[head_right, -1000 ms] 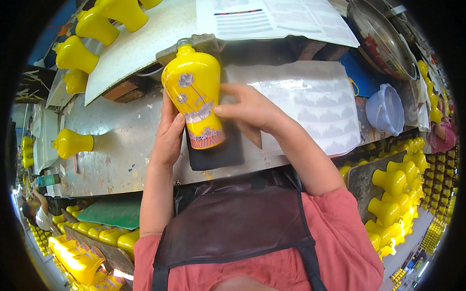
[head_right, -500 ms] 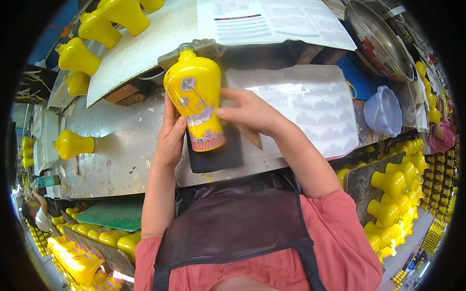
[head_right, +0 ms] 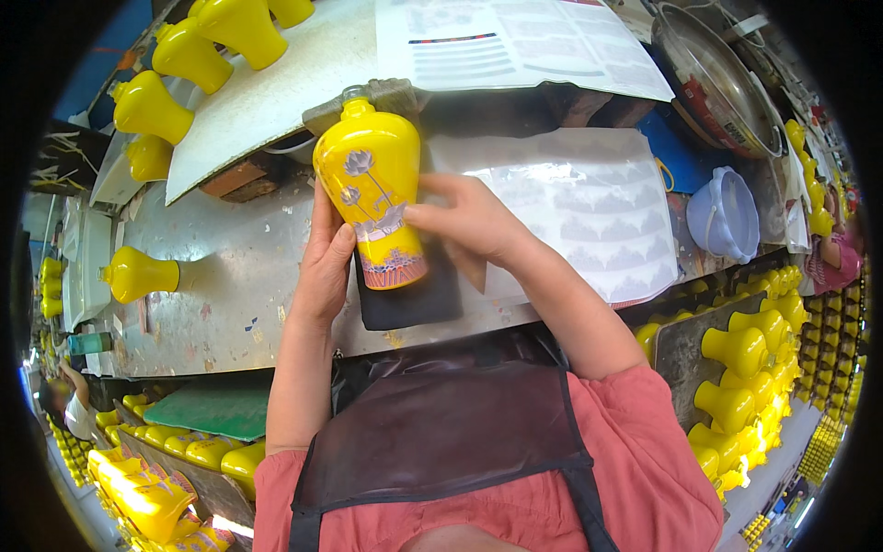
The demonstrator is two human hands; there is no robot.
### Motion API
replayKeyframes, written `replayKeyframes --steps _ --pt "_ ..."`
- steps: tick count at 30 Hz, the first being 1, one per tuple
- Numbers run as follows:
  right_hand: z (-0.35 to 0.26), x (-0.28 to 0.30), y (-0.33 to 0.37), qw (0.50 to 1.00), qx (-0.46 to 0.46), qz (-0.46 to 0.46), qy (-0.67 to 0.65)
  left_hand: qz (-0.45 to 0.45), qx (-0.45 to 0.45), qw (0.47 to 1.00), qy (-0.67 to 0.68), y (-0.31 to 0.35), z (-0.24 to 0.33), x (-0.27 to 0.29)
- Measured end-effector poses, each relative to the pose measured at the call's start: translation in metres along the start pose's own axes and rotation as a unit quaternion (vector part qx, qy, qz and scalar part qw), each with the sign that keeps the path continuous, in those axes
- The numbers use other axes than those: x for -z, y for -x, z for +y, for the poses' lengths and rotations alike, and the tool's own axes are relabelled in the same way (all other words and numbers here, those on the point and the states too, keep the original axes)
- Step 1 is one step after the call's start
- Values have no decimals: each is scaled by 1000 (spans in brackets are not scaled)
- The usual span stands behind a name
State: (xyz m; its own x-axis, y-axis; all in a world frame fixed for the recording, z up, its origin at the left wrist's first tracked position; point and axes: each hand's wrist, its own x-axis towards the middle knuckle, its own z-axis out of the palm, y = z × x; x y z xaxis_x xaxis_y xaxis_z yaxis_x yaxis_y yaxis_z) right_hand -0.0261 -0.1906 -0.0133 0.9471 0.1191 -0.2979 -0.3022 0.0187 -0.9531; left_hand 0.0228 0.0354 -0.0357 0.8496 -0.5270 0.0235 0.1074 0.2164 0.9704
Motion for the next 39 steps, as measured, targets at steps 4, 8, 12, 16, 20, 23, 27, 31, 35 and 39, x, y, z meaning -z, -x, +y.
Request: replayKeyframes --steps 4,8,12,16,20,23,27,31,35,39 --pt "1 -1 2 999 -14 4 -31 -5 -1 1000 13 1 -1 0" --pt "0 1 2 997 -10 -6 -75 -5 -8 1000 12 0 0 -1" --pt "0 -6 4 1000 -7 30 6 -8 -13 1000 18 1 1 -2" --pt "3 -22 8 977 96 175 72 -8 -1 999 33 0 3 -2" --pt "1 -29 14 970 104 210 57 10 -17 999 41 1 4 -5" --pt "-6 -27 18 978 53 200 1 31 -27 998 50 1 4 -8" --pt "-19 -24 23 982 -18 180 -47 56 -25 997 48 2 5 -11" --pt "-25 -27 27 980 2 194 -37 81 -23 996 28 5 7 -12" --pt "-23 -32 29 979 -10 204 -12 94 -33 995 4 7 8 -15" --pt "-21 -32 26 978 1 209 -24 146 -54 986 -58 10 11 -22"
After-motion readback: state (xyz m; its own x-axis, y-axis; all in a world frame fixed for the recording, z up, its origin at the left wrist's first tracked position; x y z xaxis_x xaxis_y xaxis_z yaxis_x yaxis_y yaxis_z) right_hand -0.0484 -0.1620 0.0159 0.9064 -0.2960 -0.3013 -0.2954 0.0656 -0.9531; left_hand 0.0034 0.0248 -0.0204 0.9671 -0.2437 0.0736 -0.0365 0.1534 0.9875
